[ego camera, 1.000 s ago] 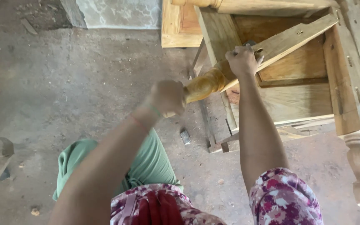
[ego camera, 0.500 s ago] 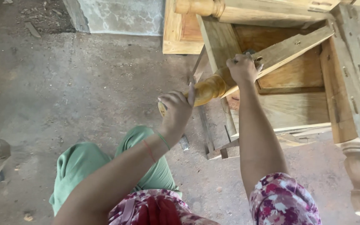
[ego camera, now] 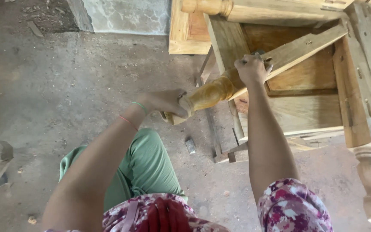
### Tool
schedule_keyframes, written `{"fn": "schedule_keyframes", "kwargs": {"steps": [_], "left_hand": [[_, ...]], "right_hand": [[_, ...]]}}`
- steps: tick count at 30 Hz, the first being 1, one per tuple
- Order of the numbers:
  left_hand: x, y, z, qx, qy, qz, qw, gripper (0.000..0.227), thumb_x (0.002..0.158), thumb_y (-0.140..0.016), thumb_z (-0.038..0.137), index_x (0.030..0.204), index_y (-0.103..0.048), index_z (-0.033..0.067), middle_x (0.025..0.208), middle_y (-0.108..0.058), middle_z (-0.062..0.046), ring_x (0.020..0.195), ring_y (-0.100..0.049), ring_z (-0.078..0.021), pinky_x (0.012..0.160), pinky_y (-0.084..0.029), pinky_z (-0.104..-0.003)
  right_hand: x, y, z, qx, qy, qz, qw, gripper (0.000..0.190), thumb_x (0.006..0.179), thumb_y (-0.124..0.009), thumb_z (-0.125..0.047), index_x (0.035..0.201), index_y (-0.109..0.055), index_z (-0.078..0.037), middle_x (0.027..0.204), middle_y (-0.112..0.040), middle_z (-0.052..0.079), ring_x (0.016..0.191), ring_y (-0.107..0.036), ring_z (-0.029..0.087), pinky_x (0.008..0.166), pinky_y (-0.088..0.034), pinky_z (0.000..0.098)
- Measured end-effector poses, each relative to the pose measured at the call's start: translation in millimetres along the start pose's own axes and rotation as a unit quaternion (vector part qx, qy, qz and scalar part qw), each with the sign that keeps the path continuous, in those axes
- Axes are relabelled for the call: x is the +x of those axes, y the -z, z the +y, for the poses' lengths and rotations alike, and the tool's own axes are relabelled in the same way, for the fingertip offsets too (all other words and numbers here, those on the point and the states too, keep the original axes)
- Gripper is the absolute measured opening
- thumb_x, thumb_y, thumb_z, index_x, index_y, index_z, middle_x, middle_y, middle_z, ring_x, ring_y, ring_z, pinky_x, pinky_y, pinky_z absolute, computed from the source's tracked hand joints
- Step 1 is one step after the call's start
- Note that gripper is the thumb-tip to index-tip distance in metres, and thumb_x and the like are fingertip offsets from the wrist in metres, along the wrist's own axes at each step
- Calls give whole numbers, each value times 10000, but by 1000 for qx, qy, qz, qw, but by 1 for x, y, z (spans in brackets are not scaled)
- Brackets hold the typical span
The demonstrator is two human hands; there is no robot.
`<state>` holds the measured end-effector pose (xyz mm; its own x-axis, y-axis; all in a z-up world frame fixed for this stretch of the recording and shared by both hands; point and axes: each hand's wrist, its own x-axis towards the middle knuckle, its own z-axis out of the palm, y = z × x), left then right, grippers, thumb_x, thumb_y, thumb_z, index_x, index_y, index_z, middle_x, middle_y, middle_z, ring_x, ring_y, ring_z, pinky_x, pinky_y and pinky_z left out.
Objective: The person sands wooden furniture legs with sandpaper to smooth the surface.
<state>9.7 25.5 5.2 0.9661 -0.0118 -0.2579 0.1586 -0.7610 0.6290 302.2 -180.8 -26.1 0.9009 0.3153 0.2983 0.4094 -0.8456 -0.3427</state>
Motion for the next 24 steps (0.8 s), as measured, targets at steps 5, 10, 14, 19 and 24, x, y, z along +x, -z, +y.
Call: {"fn": "schedule_keyframes", "kwargs": {"steps": [5,10,14,19,24], "left_hand": [[-16,-78,50,514,60,200,832,884,881,-739,237,1583,-246,24,1047,-687,-282,879,-722,-382,730,-637,-470],[-9,-90,33,586,1,399,705,732,913,-662,212,1537,-295,110,974,-725,-186,815,-742,-288,647,-634,-364],[-24,-27,34,161,62,124,977,787,990,-591,202,1654,-200,43,941,-747,-159,814,-751,-276,688,-609,-392],[-55,-22,50,-5,69,91,993,494,979,-615,323,1363,-575,14,1042,-782,-207,917,-785,-264,796,-642,-327],[-64,-87,38,478,-131,379,782,550,951,-607,238,1460,-481,73,1378,-647,-166,1173,-690,-265,931,-601,-348]], "right_hand": [[2,-9,8,5,24,10,1000,307,903,-602,-444,920,-743,-171,1191,-732,89,1209,-642,273,1260,-202,602],[22,-25,26,4,103,109,989,258,818,-686,-419,792,-764,-174,1155,-688,146,1292,-539,345,1071,-127,757],[1,-4,2,4,27,26,999,257,845,-652,-426,862,-758,-192,1149,-720,73,1281,-568,257,1169,-123,690],[2,-3,5,-9,-7,-15,1000,261,890,-629,-434,971,-755,-219,1191,-731,57,1201,-635,259,1257,-156,647],[6,-17,16,15,92,61,994,271,850,-680,-426,924,-788,-189,1200,-706,90,1198,-601,317,1155,-132,708]]}}
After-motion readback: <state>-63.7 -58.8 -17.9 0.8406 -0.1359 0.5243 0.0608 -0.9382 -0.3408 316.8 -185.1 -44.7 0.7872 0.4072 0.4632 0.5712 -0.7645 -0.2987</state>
